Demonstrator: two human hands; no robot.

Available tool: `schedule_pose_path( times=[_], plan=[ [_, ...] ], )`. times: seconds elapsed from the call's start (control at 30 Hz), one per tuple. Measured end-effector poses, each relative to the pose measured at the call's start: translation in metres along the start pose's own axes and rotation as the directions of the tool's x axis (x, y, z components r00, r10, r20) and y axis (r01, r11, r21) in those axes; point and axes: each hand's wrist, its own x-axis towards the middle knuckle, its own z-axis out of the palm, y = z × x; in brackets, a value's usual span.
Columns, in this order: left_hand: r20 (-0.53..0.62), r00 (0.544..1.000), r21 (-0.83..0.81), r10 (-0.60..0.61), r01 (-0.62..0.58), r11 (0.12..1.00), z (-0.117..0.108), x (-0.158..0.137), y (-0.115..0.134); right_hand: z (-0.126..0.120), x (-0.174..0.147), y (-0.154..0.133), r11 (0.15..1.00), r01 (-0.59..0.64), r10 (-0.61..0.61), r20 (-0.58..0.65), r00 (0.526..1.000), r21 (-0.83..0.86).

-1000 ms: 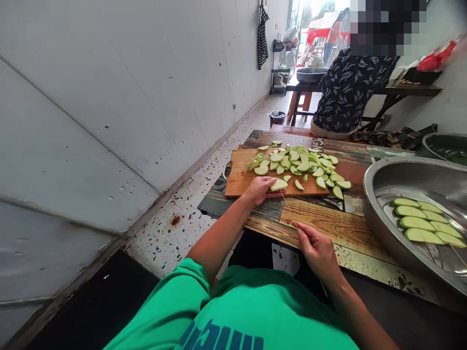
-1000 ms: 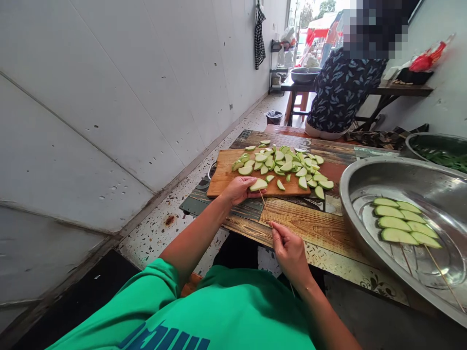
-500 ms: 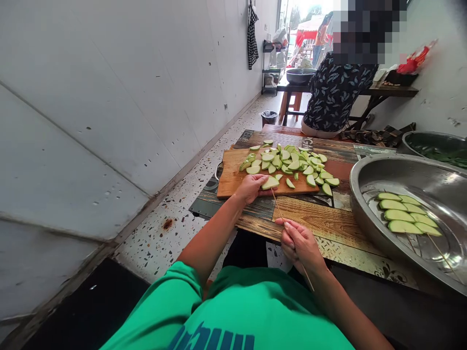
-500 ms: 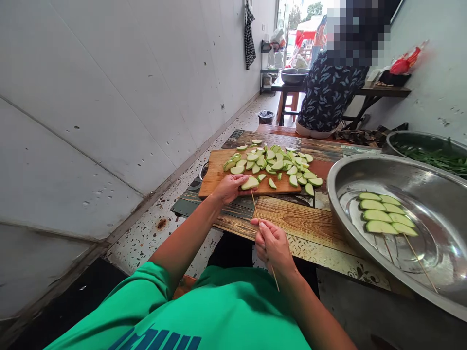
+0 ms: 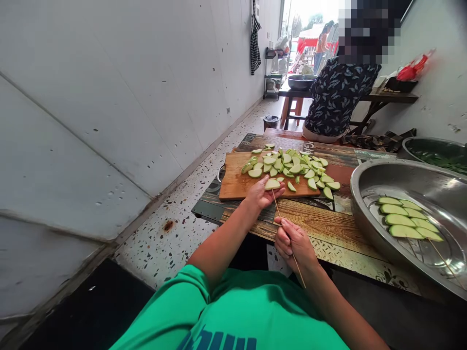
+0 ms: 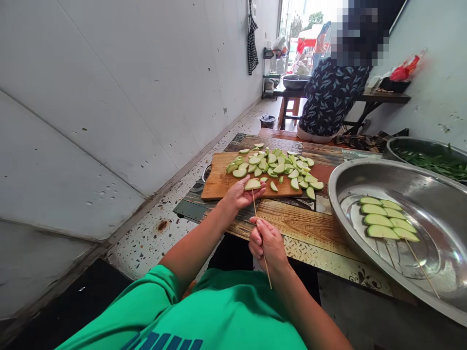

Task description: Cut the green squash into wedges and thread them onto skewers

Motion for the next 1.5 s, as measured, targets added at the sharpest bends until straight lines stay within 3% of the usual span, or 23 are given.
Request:
schedule_pose_path(
  times=[0.17,0.3,0.37,0.43,0.5,0.57,0.6,0.67,0.73,0.8,0.93,1.0,1.07,1.13,1.17,1.23,1.3,1.37,1.43,1.5],
  plan=[
    [0.067,0.998,-0.135,0.013,-0.004,0.991,0.004,-0.004,-0.006,-0.004,0.001,0.002,1.0,-0.003,0.003,-0.01,1.0,0.028],
    [0.056,0.994,-0.118,0.089,-0.082,0.99,0.004,-0.006,-0.006,-0.007,0.003,0.002,0.954,0.086,-0.121,-0.107,0.987,-0.288],
    [0.059,0.99,-0.108,0.129,-0.122,0.987,0.004,-0.007,-0.008,-0.008,0.003,-0.001,0.837,0.158,-0.258,-0.123,0.958,-0.524],
    [0.062,0.986,-0.095,0.157,-0.15,0.984,0.004,-0.007,-0.01,-0.009,0.003,-0.005,0.642,0.218,-0.415,-0.094,0.905,-0.735],
    [0.061,0.983,-0.083,0.173,-0.168,0.982,0.005,-0.008,-0.013,-0.009,0.003,-0.009,0.447,0.261,-0.547,-0.031,0.836,-0.856],
    [0.058,0.981,-0.08,0.186,-0.181,0.98,0.005,-0.009,-0.015,-0.009,0.003,-0.011,0.378,0.288,-0.592,0.009,0.806,-0.88],
    [0.062,0.98,-0.081,0.189,-0.184,0.98,0.005,-0.009,-0.016,-0.009,0.004,-0.01,0.411,0.293,-0.573,0.005,0.82,-0.863],
    [0.075,0.979,-0.084,0.188,-0.182,0.98,0.006,-0.01,-0.017,-0.007,0.006,-0.009,0.597,0.258,-0.448,-0.049,0.893,-0.76],
    [0.084,0.977,-0.085,0.194,-0.187,0.979,0.006,-0.011,-0.017,-0.005,0.007,-0.008,0.826,0.157,-0.243,-0.091,0.966,-0.541],
    [0.075,0.975,-0.083,0.208,-0.202,0.976,0.006,-0.012,-0.017,-0.003,0.007,-0.01,0.958,0.059,-0.077,-0.055,0.995,-0.281],
    [0.052,0.973,-0.095,0.223,-0.217,0.971,0.006,-0.012,-0.018,0.003,0.004,-0.013,1.0,0.004,-0.005,0.027,1.0,0.022],
    [0.068,0.972,-0.103,0.225,-0.217,0.971,0.006,-0.013,-0.017,0.004,0.004,-0.013,1.0,0.015,-0.015,0.023,1.0,0.019],
    [0.105,0.969,-0.094,0.224,-0.215,0.972,0.005,-0.014,-0.015,0.003,0.004,-0.011,0.989,0.052,-0.053,-0.003,0.999,-0.141],
    [0.13,0.968,-0.07,0.214,-0.207,0.976,0.004,-0.016,-0.011,-0.002,0.005,-0.011,0.894,0.138,-0.169,-0.035,0.985,-0.427],
    [0.13,0.97,-0.056,0.207,-0.202,0.978,0.003,-0.017,-0.009,-0.004,0.006,-0.011,0.789,0.196,-0.264,-0.033,0.964,-0.583],
    [0.111,0.975,-0.037,0.195,-0.192,0.981,0.001,-0.019,-0.007,-0.01,0.008,-0.012,0.478,0.299,-0.474,0.044,0.879,-0.826],
    [0.08,0.98,-0.03,0.181,-0.179,0.983,-0.001,-0.019,-0.006,-0.014,0.01,-0.012,0.161,0.333,-0.595,0.178,0.784,-0.929],
    [0.061,0.985,-0.032,0.162,-0.16,0.987,-0.002,-0.018,-0.006,-0.016,0.013,-0.011,-0.025,0.318,-0.612,0.266,0.745,-0.948],
    [0.052,0.987,-0.033,0.149,-0.147,0.989,-0.002,-0.018,-0.007,-0.016,0.014,-0.009,-0.057,0.305,-0.595,0.278,0.754,-0.951],
    [0.054,0.987,-0.033,0.152,-0.151,0.988,-0.002,-0.018,-0.008,-0.014,0.015,-0.007,0.059,0.313,-0.586,0.221,0.78,-0.948]
  ],
)
